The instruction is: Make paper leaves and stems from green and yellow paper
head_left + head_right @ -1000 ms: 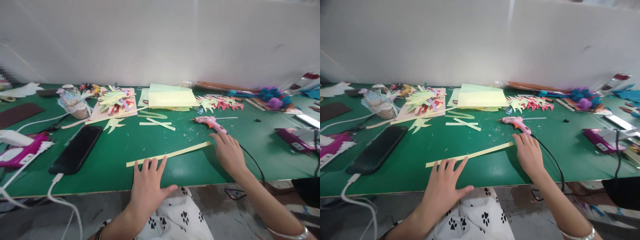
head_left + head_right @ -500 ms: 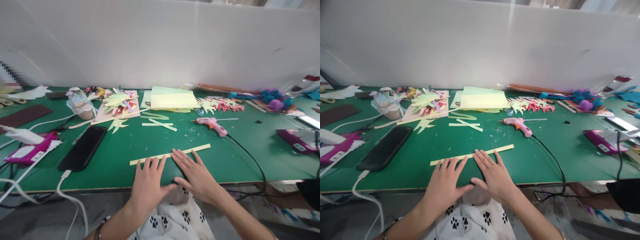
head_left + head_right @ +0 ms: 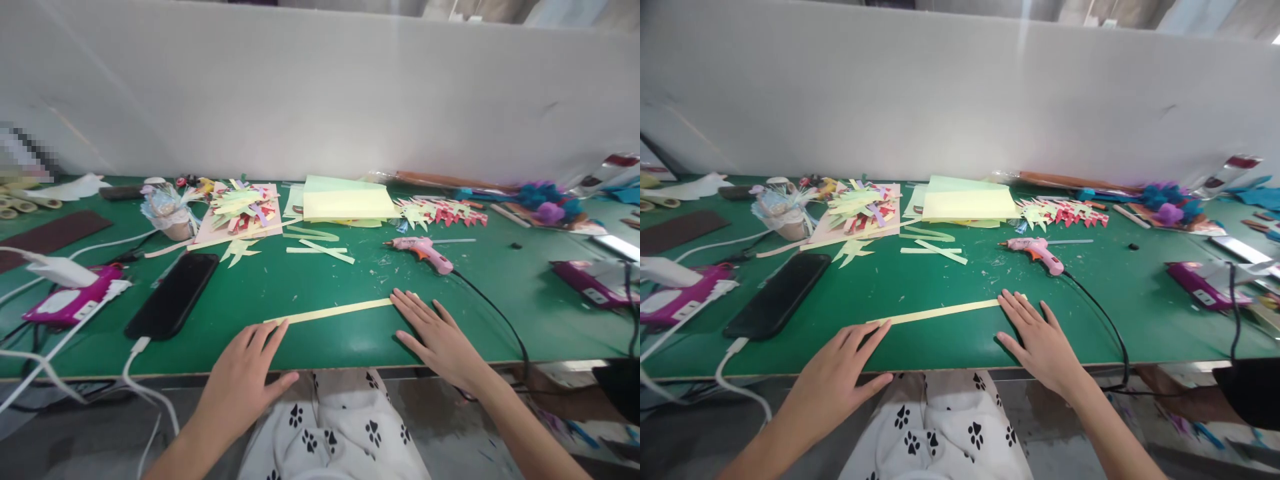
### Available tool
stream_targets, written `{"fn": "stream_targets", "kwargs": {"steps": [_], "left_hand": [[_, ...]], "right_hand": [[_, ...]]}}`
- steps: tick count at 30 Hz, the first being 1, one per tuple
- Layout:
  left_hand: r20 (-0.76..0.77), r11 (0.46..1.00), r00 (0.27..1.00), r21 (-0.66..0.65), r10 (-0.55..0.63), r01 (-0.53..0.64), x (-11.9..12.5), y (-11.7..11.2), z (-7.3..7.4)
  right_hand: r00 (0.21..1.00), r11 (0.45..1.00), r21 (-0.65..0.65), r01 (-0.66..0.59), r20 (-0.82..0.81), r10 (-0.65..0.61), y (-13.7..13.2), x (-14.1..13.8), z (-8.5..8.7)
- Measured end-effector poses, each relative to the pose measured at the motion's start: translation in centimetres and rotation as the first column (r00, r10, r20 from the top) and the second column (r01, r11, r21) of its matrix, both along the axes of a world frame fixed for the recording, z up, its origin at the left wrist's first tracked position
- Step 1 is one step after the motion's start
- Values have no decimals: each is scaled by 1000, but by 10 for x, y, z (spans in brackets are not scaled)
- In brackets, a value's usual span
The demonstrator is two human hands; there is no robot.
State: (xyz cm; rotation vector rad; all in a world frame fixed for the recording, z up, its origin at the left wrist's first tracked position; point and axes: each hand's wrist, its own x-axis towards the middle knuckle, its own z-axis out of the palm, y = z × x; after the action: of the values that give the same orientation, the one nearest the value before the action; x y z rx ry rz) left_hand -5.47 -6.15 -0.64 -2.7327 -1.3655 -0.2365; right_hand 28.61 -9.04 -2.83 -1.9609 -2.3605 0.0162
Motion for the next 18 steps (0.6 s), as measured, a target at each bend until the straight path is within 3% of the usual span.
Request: {"fn": "stream_targets", "kwargs": {"steps": [5, 10, 14, 18], "left_hand": [[16, 999, 1000, -31, -8, 9, -11, 0, 8], [2, 994, 1000, -111, -22, 22, 15, 30, 26], [26, 984, 992, -126, -121, 123, 39, 58, 28], [-39, 972, 973, -73, -227, 224, 51, 75, 24]], "right_hand": [[999, 1000, 24, -13, -41, 14, 0, 3, -2], [995, 987, 150, -49, -78, 61, 24, -11, 9], [926, 938, 132, -322, -162, 340, 55, -44, 19], [896, 895, 154, -419, -92, 435, 70, -66, 22]]}}
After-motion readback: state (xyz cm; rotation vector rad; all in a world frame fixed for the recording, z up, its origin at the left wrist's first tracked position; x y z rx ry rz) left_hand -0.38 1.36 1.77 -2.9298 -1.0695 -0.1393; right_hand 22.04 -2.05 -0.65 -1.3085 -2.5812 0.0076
